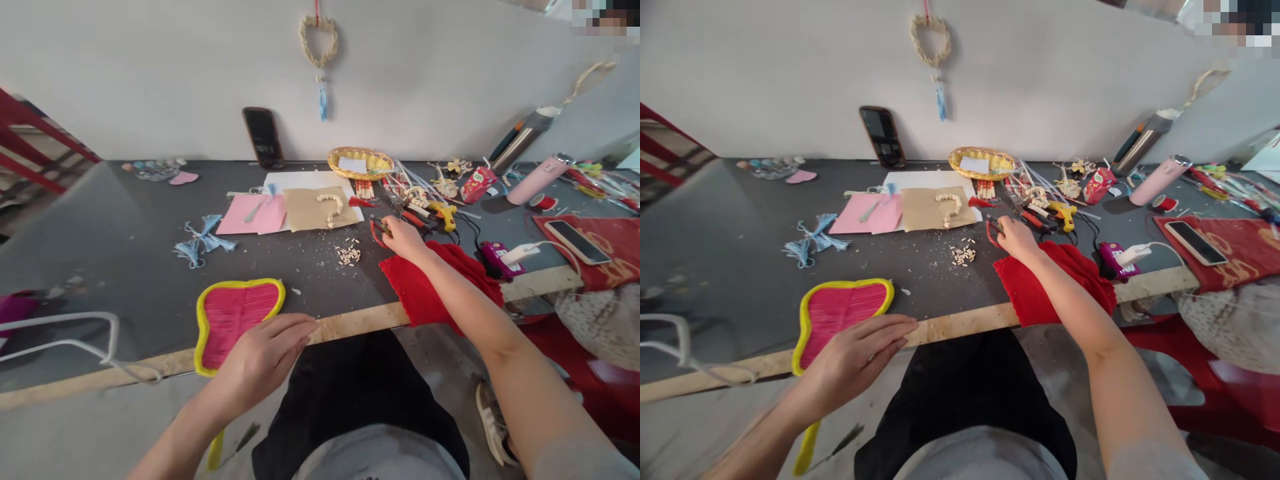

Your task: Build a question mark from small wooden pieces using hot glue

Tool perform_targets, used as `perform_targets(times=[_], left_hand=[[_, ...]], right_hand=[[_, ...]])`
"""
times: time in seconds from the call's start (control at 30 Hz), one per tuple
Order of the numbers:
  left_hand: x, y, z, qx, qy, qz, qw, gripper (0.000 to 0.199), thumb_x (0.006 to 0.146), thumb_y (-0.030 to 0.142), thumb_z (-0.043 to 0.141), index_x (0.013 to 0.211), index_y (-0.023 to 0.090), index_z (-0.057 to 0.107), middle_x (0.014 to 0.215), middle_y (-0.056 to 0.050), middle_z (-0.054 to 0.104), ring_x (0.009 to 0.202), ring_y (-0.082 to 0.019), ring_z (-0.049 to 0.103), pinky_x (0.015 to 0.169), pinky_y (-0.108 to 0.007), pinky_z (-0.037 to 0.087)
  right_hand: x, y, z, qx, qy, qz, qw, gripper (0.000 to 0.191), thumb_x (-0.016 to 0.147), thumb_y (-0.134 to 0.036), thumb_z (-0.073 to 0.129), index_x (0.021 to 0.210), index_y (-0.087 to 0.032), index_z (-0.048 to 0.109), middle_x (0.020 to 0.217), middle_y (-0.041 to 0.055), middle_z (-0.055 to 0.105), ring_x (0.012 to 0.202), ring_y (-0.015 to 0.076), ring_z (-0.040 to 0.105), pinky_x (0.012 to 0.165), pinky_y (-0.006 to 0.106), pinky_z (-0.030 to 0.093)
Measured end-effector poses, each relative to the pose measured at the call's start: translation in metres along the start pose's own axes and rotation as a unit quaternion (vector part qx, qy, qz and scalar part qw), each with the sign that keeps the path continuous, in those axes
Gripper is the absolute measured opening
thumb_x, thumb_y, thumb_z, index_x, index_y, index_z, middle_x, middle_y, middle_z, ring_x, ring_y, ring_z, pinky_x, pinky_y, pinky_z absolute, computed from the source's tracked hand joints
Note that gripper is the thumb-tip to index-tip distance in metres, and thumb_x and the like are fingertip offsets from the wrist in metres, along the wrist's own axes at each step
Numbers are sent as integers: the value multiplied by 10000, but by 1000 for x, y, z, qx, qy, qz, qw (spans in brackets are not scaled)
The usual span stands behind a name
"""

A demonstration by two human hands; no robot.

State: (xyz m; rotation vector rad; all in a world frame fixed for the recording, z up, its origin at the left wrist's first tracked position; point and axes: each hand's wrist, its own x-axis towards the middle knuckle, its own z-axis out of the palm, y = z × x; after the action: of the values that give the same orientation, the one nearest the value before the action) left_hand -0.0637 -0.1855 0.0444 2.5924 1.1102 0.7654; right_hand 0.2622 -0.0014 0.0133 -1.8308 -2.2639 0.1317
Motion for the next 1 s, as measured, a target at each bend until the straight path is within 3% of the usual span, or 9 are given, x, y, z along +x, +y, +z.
perform_targets(times=[0.13, 0.23, 0.33, 0.43, 0.53, 0.7, 0.83, 1.0], left_hand=[[-2, -1, 0, 6, -12, -12, 1000, 252, 959, 186, 493, 1102, 172, 700, 1073, -90, 742, 963, -197, 719, 806, -278, 600], [6, -1, 4, 10, -12, -8, 1000, 248, 962, 191, 493, 1104, 170, 696, 1076, -92, 738, 958, -196, 716, 809, -290, 599], [25, 1, 7, 6, 0, 5, 1000, 251, 965, 205, 494, 1102, 176, 702, 1065, -89, 739, 939, -190, 716, 812, -295, 600], [54, 4, 9, -2, 13, 23, 1000, 251, 957, 199, 503, 1108, 173, 702, 1066, -91, 738, 947, -194, 712, 826, -309, 599], [88, 2, 14, -23, 28, 20, 999, 265, 950, 199, 505, 1139, 176, 690, 1098, -90, 730, 1006, -199, 694, 890, -327, 578], [141, -28, 37, -43, 64, -104, 992, 307, 928, 194, 463, 1155, 167, 668, 1051, -81, 718, 925, -188, 683, 844, -316, 562], [156, -67, 60, -8, 53, -127, 991, 326, 898, 145, 441, 1132, 157, 668, 1113, -99, 706, 1020, -223, 660, 916, -370, 533], [157, -91, 76, 47, -24, -51, 997, 431, 844, 30, 410, 1170, 143, 667, 1122, -118, 705, 1054, -247, 631, 945, -423, 522]], right_hand=[[-3, 15, -1, 139, 82, 31, 986, 377, 902, -212, 483, 1274, -158, 462, 1097, 127, 688, 939, 231, 688, 862, 377, 545], [-7, 18, 5, 343, 149, 43, 926, 352, 907, -248, 471, 1253, -200, 425, 1022, 85, 680, 831, 193, 683, 760, 355, 571], [-11, 12, 16, 452, 179, 61, 872, 341, 925, -290, 460, 1255, -246, 389, 1092, 74, 655, 767, 155, 661, 685, 324, 574], [-16, 2, 29, 476, 205, 87, 851, 355, 929, -304, 465, 1268, -244, 382, 1174, 99, 633, 792, 150, 651, 703, 320, 576], [-21, -3, 37, 471, 200, 85, 855, 390, 924, -325, 477, 1291, -238, 376, 1193, 109, 616, 801, 153, 643, 698, 313, 574], [-28, 1, 39, 472, 215, 67, 852, 438, 933, -402, 482, 1320, -269, 326, 1089, 77, 610, 783, 160, 635, 673, 306, 574], [-26, 8, 37, 491, 247, 71, 832, 427, 924, -448, 493, 1286, -286, 332, 1072, 60, 588, 739, 151, 622, 680, 324, 576], [-22, 9, 35, 511, 227, 95, 824, 431, 900, -444, 529, 1263, -287, 358, 1091, 57, 590, 730, 146, 617, 680, 325, 581]])
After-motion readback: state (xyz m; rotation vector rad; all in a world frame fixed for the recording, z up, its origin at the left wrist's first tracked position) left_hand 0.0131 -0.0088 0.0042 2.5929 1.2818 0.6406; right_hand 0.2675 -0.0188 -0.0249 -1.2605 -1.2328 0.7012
